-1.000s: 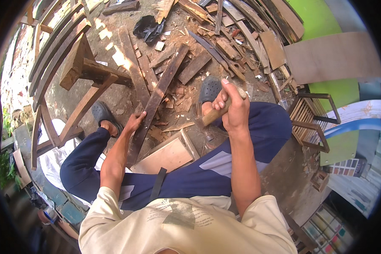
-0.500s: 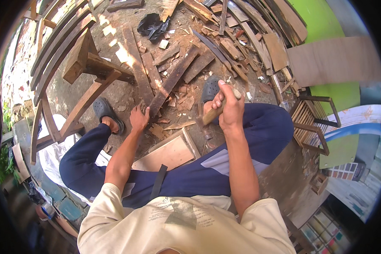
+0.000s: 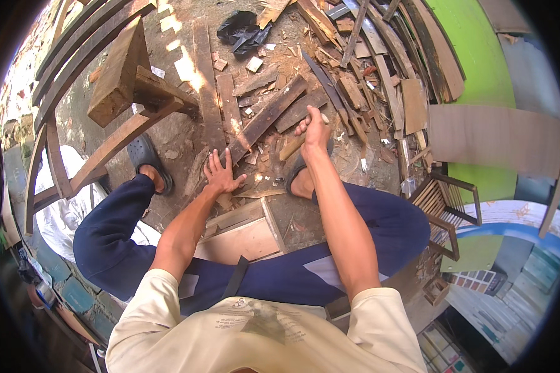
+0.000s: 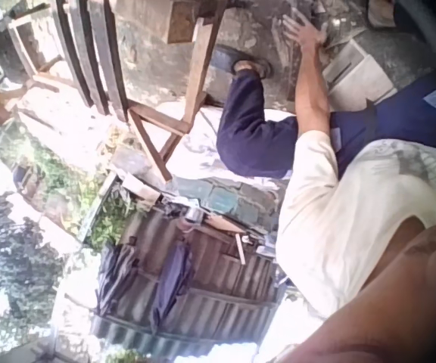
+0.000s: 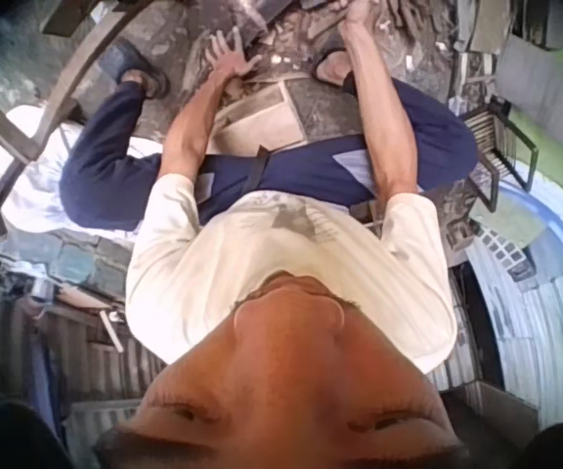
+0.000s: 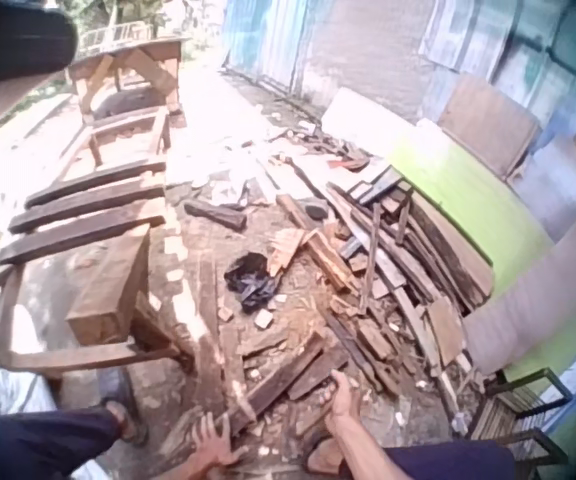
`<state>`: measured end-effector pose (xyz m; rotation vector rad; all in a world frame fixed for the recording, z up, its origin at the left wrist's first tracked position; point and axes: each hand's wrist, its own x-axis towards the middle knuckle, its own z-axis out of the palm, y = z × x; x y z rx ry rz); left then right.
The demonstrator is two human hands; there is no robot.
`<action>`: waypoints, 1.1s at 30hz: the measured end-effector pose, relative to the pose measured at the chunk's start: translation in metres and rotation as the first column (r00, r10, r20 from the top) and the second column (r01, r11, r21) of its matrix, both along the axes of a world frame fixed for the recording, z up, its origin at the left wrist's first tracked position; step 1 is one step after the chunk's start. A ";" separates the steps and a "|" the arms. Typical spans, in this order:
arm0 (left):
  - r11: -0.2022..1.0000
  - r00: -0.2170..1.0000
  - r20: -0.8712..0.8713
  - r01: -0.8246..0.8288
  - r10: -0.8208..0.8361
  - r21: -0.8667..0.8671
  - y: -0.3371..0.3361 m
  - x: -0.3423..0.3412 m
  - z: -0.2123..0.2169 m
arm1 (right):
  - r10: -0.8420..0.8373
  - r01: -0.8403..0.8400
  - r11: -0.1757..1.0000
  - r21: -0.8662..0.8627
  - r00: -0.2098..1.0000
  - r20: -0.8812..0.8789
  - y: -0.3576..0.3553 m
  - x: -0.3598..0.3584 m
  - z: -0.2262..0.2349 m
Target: The person sits on the ground and repeatedly strikes a piece of wood with a small axe to break it into smaller pieces. The person adjusts the wood position between strikes and continues chopping until the wood is fragmented.
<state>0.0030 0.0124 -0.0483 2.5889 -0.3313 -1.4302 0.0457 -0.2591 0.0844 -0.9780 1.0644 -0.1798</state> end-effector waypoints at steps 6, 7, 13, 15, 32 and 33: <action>0.999 0.998 -0.054 0.030 -0.027 0.045 -0.002 0.001 0.004 | 0.192 -0.192 0.964 -0.184 0.981 -0.023 0.003 0.059 -0.059; 0.999 0.999 -0.048 0.020 -0.019 0.031 0.000 0.002 0.001 | 0.254 -0.253 0.944 -0.211 0.967 -0.023 0.005 0.065 -0.064; 0.999 0.996 -0.085 0.015 -0.011 0.038 -0.004 0.006 0.008 | 0.520 -0.516 0.804 -0.295 0.851 -0.073 0.000 0.092 -0.082; 1.000 0.997 -0.074 0.003 -0.001 0.026 -0.003 0.007 0.008 | 0.570 -0.575 0.751 -0.325 0.813 -0.123 0.000 0.096 -0.083; 1.000 0.999 -0.053 -0.012 0.011 -0.016 0.007 0.001 0.000 | 0.563 -0.521 0.754 -0.400 0.826 -0.016 0.027 0.100 -0.079; 1.000 0.998 -0.061 -0.020 0.019 -0.016 0.008 0.002 0.000 | 0.562 -0.519 0.749 -0.413 0.827 -0.020 0.031 0.106 -0.078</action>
